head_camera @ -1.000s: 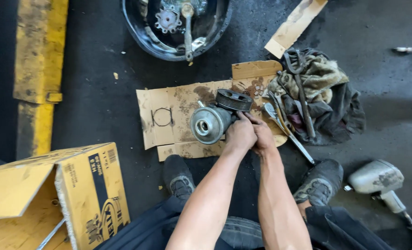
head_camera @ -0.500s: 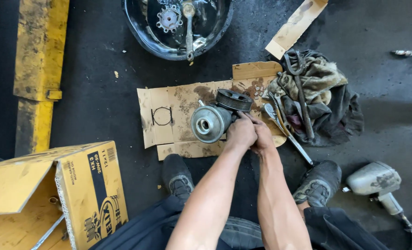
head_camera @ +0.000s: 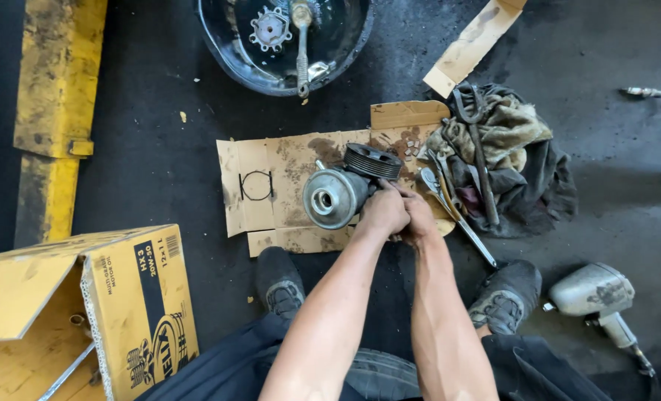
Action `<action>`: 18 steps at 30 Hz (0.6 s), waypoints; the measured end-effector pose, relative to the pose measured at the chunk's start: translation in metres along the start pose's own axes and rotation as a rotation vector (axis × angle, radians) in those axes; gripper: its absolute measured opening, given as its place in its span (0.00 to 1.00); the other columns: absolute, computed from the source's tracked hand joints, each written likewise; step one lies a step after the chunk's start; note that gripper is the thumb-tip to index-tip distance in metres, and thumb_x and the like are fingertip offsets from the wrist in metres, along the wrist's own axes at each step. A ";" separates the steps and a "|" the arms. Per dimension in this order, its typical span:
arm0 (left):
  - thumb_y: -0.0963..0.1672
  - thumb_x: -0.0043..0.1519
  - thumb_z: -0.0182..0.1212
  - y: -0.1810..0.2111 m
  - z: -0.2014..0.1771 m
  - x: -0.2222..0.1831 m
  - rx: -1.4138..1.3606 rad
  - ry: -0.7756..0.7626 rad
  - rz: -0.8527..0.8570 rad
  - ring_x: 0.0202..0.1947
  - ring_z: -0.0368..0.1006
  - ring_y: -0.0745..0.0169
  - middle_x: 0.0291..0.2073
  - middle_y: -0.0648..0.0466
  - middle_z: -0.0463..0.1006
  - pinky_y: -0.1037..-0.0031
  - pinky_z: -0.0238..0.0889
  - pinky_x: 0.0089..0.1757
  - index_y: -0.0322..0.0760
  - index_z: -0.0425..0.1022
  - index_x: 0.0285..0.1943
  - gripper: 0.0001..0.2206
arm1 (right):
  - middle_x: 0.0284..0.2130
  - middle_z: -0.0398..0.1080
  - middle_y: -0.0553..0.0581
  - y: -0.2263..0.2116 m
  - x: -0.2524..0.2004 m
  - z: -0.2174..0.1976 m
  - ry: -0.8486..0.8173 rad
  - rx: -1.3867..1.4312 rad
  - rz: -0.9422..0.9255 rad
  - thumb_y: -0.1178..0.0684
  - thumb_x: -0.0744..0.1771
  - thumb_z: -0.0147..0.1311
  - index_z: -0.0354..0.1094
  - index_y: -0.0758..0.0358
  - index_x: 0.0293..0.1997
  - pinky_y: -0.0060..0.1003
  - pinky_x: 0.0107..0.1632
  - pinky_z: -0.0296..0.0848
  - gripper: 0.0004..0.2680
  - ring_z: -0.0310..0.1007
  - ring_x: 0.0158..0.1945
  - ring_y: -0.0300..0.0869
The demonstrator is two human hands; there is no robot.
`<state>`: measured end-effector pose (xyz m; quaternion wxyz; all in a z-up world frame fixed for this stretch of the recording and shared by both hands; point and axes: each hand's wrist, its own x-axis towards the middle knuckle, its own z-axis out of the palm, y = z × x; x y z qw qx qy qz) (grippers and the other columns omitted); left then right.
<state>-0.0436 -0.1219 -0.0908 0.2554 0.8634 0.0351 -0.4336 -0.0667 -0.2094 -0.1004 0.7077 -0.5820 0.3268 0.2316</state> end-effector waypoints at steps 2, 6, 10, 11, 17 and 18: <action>0.44 0.58 0.46 0.003 -0.013 -0.015 0.009 0.008 0.004 0.57 0.75 0.32 0.54 0.32 0.77 0.48 0.70 0.54 0.12 0.41 0.74 0.37 | 0.51 0.75 0.63 0.001 0.003 0.004 -0.012 0.020 -0.003 0.63 0.58 0.63 0.76 0.60 0.54 0.46 0.56 0.73 0.19 0.73 0.55 0.49; 0.42 0.58 0.47 0.011 -0.036 -0.044 0.004 0.024 0.012 0.56 0.74 0.29 0.52 0.29 0.76 0.47 0.70 0.54 0.14 0.42 0.75 0.36 | 0.49 0.74 0.68 -0.006 -0.003 0.010 0.009 0.151 0.000 0.65 0.58 0.61 0.76 0.65 0.53 0.45 0.51 0.75 0.18 0.73 0.51 0.52; 0.43 0.58 0.46 0.009 -0.027 -0.039 0.007 0.009 0.005 0.57 0.74 0.30 0.53 0.30 0.76 0.47 0.69 0.55 0.14 0.43 0.75 0.36 | 0.46 0.76 0.67 0.008 0.001 0.010 0.052 0.325 0.027 0.63 0.59 0.62 0.76 0.64 0.55 0.45 0.45 0.77 0.19 0.77 0.46 0.49; 0.44 0.59 0.46 0.010 -0.023 -0.038 0.004 -0.004 -0.003 0.57 0.74 0.31 0.54 0.30 0.76 0.48 0.69 0.55 0.14 0.43 0.75 0.36 | 0.48 0.75 0.66 0.001 -0.001 0.010 0.041 0.252 0.041 0.63 0.59 0.61 0.76 0.62 0.55 0.45 0.48 0.75 0.18 0.76 0.49 0.49; 0.47 0.58 0.45 0.014 -0.026 -0.041 -0.015 -0.025 -0.031 0.58 0.74 0.34 0.56 0.32 0.76 0.49 0.69 0.56 0.14 0.43 0.75 0.37 | 0.58 0.70 0.70 -0.009 -0.010 0.004 -0.120 -0.017 -0.078 0.64 0.63 0.55 0.74 0.69 0.56 0.45 0.61 0.69 0.16 0.68 0.63 0.53; 0.46 0.57 0.45 0.015 -0.029 -0.045 -0.029 -0.032 -0.031 0.58 0.74 0.35 0.55 0.32 0.76 0.48 0.69 0.55 0.15 0.41 0.75 0.38 | 0.58 0.70 0.68 -0.002 0.002 0.006 -0.074 0.143 -0.027 0.64 0.61 0.59 0.71 0.69 0.58 0.50 0.64 0.66 0.18 0.68 0.62 0.54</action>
